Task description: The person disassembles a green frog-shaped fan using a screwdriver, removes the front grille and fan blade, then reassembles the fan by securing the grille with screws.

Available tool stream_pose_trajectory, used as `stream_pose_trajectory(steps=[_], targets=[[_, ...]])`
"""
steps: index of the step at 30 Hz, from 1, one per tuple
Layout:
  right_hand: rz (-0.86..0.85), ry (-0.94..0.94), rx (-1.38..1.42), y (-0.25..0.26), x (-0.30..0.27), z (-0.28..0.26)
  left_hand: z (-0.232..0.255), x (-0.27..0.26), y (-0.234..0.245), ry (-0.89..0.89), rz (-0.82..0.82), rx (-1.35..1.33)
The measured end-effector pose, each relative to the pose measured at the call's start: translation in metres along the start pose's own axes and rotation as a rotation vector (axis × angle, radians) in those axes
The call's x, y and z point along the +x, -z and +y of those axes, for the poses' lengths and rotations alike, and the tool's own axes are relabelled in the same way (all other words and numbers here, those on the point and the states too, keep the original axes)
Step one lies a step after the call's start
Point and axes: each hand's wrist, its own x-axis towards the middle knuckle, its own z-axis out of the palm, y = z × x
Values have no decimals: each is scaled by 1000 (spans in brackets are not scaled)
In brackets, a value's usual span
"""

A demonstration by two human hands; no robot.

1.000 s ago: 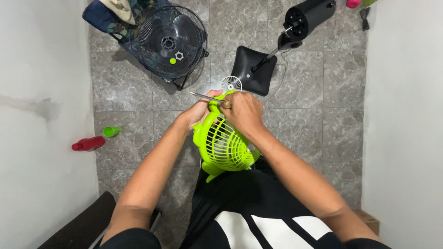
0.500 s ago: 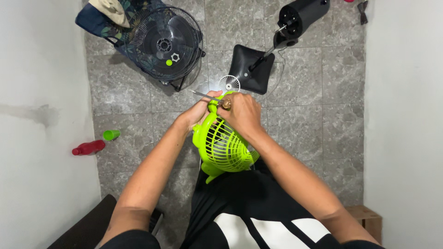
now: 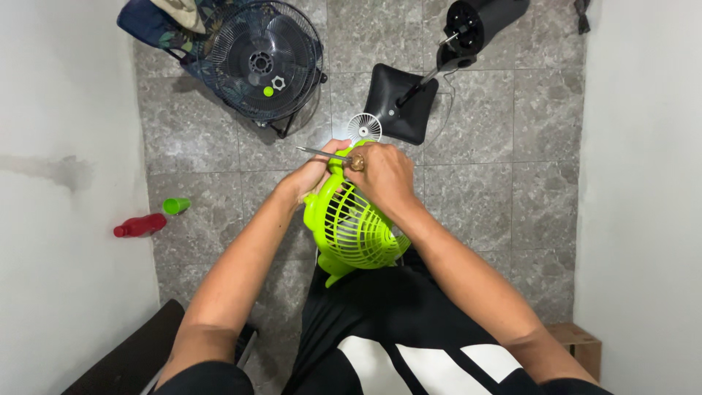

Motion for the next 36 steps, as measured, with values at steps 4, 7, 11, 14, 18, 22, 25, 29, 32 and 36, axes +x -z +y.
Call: stream_pose_trajectory(steps=[4,7,11,14,18,22,25,29,32,36], targets=[[37,59,49,7,-2,21,1,-5,-5,-63,31,-114],[76,80,125,19,-2,57,2,-12,0,-54,-12,-118],[165,2,278,18,1,112,-4,-14,10,-170,30,53],[205,-169,202,1,2,153,-7,-5,26,-200,35,-78],[210,-305,233,-52,6,215,-25,24,57,-161,229,-166],[172,-582,288,-134,18,290,-53,70,89,-149,405,-210],[328,-540,540,-211,38,357,-78,114,123,-101,506,-180],[422,-642,405,-320,71,461,-118,189,179,-232,496,-188],[494,-597,225,-394,98,535,-145,246,224,-209,474,-243],[577,-606,170,-465,139,615,-156,324,279,-331,369,-239]])
